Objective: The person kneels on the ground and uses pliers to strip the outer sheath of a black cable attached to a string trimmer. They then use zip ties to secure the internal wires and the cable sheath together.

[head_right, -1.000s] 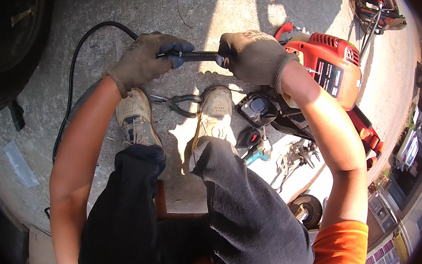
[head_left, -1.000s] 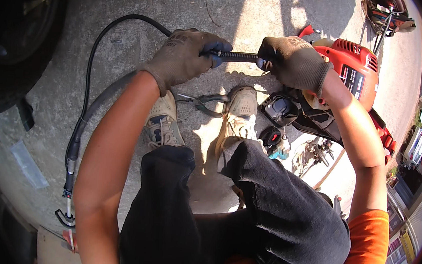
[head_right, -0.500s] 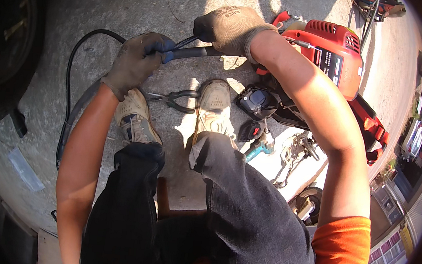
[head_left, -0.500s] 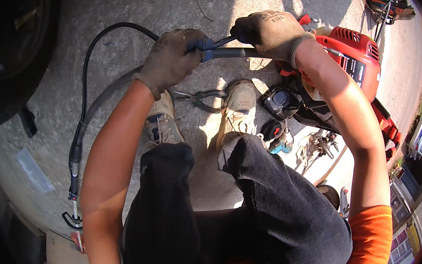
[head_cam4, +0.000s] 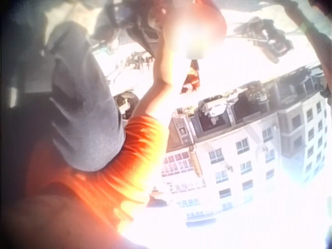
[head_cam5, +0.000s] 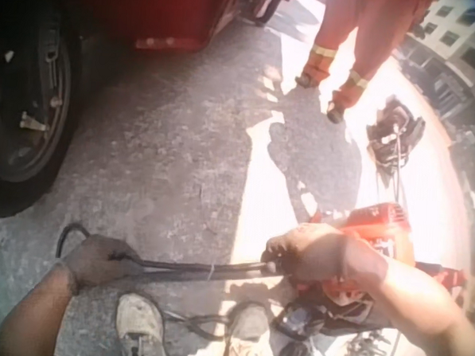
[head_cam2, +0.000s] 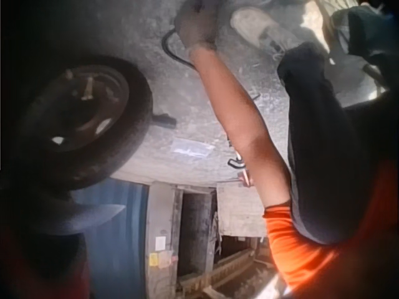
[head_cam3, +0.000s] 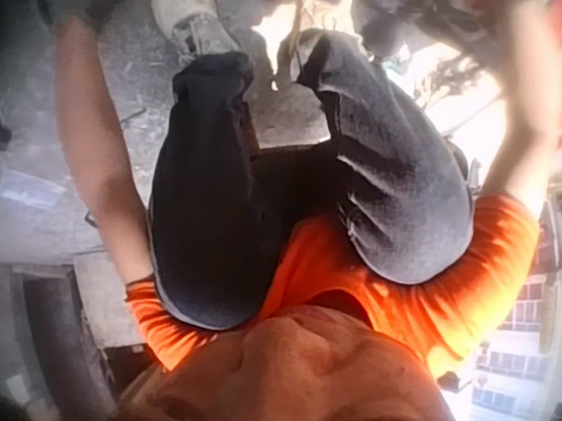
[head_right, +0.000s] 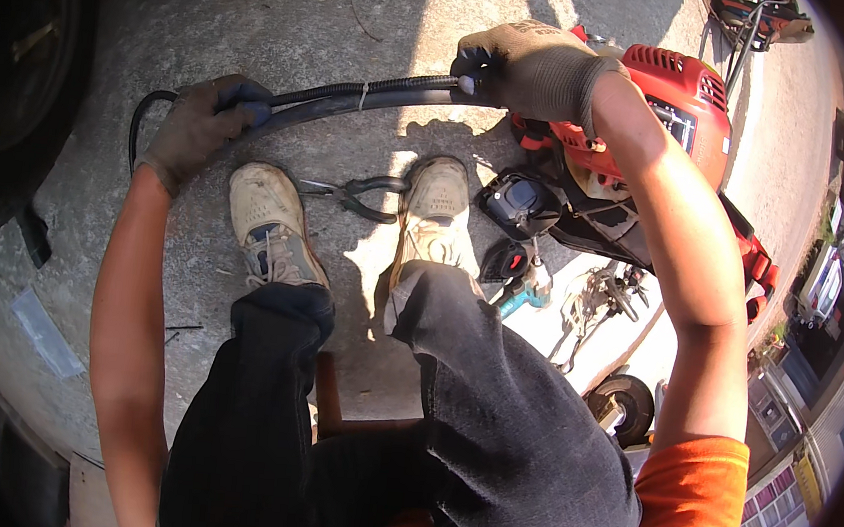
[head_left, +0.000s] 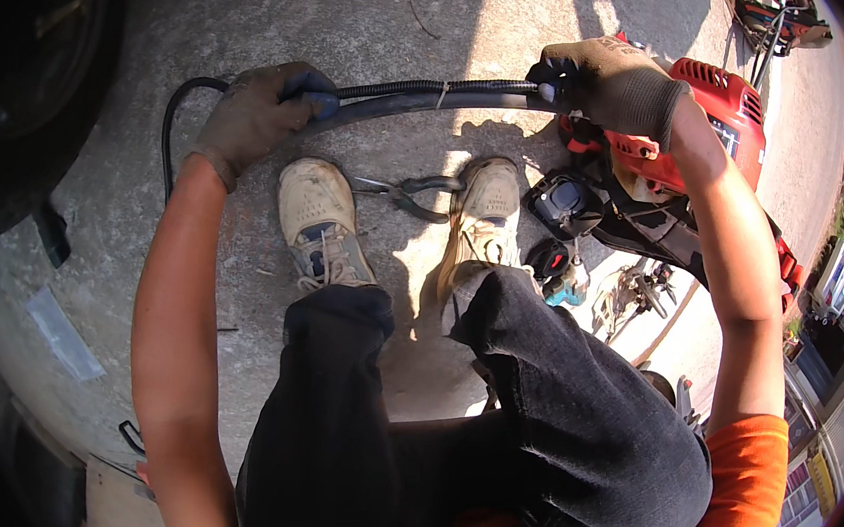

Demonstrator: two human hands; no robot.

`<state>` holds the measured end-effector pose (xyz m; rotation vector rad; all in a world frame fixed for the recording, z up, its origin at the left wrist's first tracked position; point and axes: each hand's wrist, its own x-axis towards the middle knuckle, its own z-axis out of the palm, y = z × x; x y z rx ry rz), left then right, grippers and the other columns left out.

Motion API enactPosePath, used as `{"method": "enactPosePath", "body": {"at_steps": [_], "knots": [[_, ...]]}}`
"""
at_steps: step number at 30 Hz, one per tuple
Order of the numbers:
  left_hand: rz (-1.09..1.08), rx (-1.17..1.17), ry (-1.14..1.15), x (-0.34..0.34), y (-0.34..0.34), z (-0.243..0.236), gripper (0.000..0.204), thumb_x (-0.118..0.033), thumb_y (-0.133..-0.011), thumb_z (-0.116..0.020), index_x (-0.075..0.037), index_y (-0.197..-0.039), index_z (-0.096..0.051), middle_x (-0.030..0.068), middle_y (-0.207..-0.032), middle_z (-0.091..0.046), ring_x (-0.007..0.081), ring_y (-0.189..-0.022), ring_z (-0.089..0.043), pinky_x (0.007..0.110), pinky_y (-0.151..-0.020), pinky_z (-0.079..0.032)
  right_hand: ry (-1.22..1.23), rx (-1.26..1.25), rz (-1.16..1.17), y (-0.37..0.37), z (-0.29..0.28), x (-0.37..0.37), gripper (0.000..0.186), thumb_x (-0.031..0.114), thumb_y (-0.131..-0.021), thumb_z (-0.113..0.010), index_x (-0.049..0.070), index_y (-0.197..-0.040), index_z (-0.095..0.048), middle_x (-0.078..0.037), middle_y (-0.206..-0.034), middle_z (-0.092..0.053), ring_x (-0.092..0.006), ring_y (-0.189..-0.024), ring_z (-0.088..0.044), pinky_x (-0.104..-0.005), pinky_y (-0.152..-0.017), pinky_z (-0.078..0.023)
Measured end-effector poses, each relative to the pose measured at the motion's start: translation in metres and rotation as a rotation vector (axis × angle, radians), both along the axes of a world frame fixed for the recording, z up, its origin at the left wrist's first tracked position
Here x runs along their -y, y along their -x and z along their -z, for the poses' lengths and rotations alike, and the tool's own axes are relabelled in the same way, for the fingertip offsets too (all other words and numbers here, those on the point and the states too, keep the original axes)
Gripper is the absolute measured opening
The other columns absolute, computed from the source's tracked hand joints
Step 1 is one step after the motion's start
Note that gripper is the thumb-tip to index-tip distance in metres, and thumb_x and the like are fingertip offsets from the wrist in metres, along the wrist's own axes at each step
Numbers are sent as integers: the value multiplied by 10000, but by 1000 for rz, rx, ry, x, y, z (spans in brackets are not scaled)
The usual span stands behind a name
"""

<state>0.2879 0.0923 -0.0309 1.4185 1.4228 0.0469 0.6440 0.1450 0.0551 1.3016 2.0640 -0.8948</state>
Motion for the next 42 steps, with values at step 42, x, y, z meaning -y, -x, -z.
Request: {"method": "enactPosePath", "body": {"at_steps": [42], "knots": [[260,-245,-225,15,-35,-13,454,-424,-908,-644,-164,-1276,-697,116,-1126,-734,283,-1020,-707,420,-949,-536,-126,-107,-139,29,15,10,568,7,-854,-625,283,-1349,-667,-84,-1245,-710,-287,-1157,-681,-412,-978,-544]]}}
